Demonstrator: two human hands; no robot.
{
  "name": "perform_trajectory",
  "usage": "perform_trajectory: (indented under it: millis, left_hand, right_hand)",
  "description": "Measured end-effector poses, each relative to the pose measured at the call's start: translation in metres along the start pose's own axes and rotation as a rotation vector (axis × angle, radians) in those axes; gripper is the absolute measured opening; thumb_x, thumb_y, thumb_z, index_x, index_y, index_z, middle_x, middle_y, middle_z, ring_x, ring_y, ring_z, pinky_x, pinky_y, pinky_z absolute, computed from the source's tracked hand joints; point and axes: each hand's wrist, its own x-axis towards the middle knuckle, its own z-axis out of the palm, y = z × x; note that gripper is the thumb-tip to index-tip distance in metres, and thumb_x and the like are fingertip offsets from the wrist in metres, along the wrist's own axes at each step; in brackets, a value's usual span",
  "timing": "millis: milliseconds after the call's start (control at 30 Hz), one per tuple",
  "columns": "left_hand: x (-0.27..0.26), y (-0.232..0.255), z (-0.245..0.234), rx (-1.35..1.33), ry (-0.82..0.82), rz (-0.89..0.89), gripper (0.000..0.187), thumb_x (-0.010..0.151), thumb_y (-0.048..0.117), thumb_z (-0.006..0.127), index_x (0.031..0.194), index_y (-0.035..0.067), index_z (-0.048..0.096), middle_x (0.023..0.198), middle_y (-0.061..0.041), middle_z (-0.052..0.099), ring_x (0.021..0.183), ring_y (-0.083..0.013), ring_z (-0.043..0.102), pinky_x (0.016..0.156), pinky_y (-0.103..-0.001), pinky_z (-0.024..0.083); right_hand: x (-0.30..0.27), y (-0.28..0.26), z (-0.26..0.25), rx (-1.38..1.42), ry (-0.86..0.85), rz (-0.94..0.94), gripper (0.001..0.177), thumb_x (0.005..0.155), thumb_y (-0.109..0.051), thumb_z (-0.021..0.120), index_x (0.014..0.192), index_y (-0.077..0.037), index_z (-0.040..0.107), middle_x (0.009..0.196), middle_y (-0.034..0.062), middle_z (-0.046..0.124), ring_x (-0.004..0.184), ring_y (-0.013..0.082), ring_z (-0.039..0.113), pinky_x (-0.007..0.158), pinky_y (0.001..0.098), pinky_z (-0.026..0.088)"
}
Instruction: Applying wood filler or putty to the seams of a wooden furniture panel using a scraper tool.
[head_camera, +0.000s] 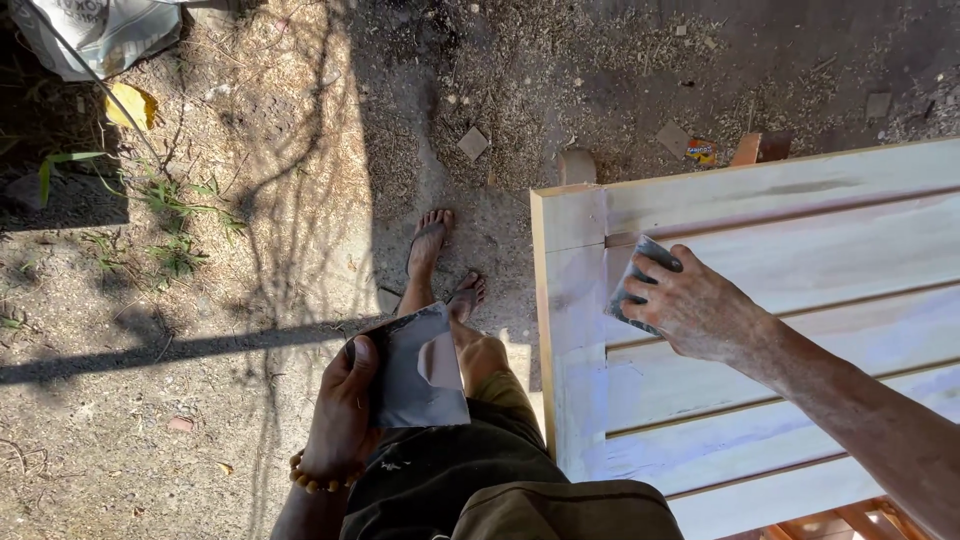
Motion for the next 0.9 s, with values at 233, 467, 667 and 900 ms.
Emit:
perform_trajectory:
  millis: [233, 467, 667, 900]
  left_hand:
    - [0.001, 0.009, 0.012, -0.033, 0.042, -0.028, 0.055, 0.103, 0.042, 0.047, 0.129, -0.004, 0.060, 0.112, -0.013, 0.072, 0.095, -0.0176, 0.069, 0.082, -0.034, 0.057]
    - [0.010, 0.006, 0.016, 0.049, -0.037, -0.043, 0.058, 0.103, 0.044, 0.047, 0.132, -0.005, 0.059, 0.111, -0.015, 0.072, 0.095, -0.0192, 0.068, 0.082, -0.034, 0.058]
    - [0.006, 0.007, 0.025, 0.059, -0.053, -0.011, 0.058, 0.106, 0.043, 0.045, 0.135, -0.005, 0.058, 0.117, -0.013, 0.070, 0.099, -0.0175, 0.068, 0.086, -0.033, 0.058]
    - [0.023, -0.077, 0.108, -0.168, -0.213, 0.068, 0.050, 0.113, 0.037, 0.044, 0.141, -0.003, 0.056, 0.122, -0.012, 0.065, 0.103, -0.0189, 0.066, 0.083, -0.033, 0.061]
  right_hand:
    - [-0.024, -0.026, 0.023, 0.343, 0.147, 0.218, 0.075, 0.070, -0.011, 0.081, 0.141, -0.024, 0.058, 0.146, 0.0022, 0.051, 0.139, 0.0247, 0.040, 0.106, 0.0513, 0.041]
    - [-0.010, -0.044, 0.026, 0.718, 0.425, 0.441, 0.070, 0.073, -0.005, 0.074, 0.140, -0.019, 0.058, 0.142, 0.0062, 0.050, 0.138, 0.0282, 0.045, 0.109, 0.0564, 0.041]
    - [-0.024, -0.036, 0.019, 0.878, 0.431, 0.514, 0.065, 0.079, 0.003, 0.062, 0.141, -0.017, 0.055, 0.144, 0.0053, 0.049, 0.134, 0.0280, 0.050, 0.106, 0.0534, 0.047]
    - [-0.068, -0.104, 0.007, 1.502, 0.943, 0.160, 0.069, 0.082, 0.019, 0.040, 0.145, -0.010, 0.045, 0.153, 0.0149, 0.045, 0.142, 0.0351, 0.048, 0.106, 0.0496, 0.050]
